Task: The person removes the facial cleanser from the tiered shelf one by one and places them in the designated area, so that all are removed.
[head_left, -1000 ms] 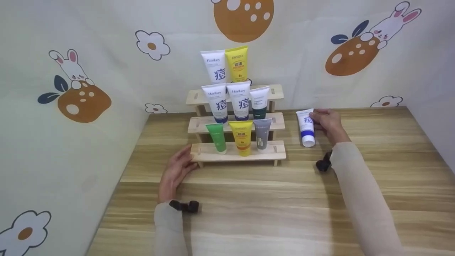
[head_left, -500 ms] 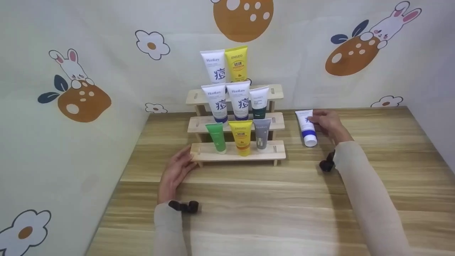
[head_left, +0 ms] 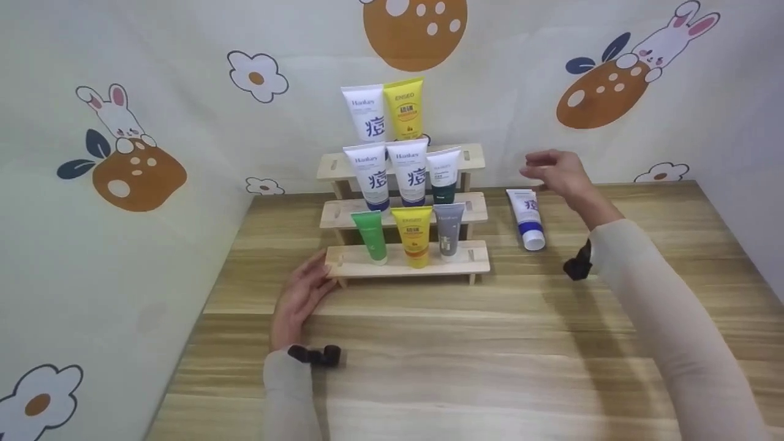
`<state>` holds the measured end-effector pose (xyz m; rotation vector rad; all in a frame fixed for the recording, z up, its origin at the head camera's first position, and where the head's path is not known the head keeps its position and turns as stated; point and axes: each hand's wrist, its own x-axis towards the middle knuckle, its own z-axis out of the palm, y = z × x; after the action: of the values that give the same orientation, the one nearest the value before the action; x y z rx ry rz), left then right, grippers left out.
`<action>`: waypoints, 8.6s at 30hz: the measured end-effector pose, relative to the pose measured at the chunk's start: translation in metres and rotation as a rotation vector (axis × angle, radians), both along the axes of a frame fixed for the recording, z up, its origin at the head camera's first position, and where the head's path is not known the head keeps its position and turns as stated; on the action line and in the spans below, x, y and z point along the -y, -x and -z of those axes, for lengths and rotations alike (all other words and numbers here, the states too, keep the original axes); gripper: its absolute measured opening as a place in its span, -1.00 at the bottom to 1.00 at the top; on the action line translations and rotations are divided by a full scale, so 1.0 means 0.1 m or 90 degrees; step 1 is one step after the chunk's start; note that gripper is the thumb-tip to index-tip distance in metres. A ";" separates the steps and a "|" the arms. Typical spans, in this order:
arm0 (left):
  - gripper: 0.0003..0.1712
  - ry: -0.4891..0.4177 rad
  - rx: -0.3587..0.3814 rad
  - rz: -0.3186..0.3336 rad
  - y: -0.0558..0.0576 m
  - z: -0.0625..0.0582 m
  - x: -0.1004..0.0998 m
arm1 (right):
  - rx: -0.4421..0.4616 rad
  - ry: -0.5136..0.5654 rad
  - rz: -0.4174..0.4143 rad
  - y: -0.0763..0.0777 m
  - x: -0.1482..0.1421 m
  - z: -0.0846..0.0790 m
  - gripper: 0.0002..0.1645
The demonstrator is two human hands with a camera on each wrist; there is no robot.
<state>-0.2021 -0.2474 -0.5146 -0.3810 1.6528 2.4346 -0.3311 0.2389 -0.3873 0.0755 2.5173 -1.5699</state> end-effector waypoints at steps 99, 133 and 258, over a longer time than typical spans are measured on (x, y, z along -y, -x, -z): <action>-0.36 0.047 0.055 0.001 0.03 -0.17 -0.06 | -0.228 0.188 0.023 0.07 0.65 -1.13 -0.57; -0.39 0.076 0.038 -0.017 0.01 -0.18 -0.07 | -0.074 0.124 0.118 0.00 -0.52 -0.40 -0.21; -0.40 0.080 0.020 -0.019 -0.02 -0.21 -0.08 | -0.196 0.067 -0.140 -0.11 1.26 -1.53 -0.36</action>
<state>-0.1997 -0.2396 -0.4938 -0.4615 1.8057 2.3386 -0.3202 0.1131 -0.2346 -0.4759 2.5431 -1.7291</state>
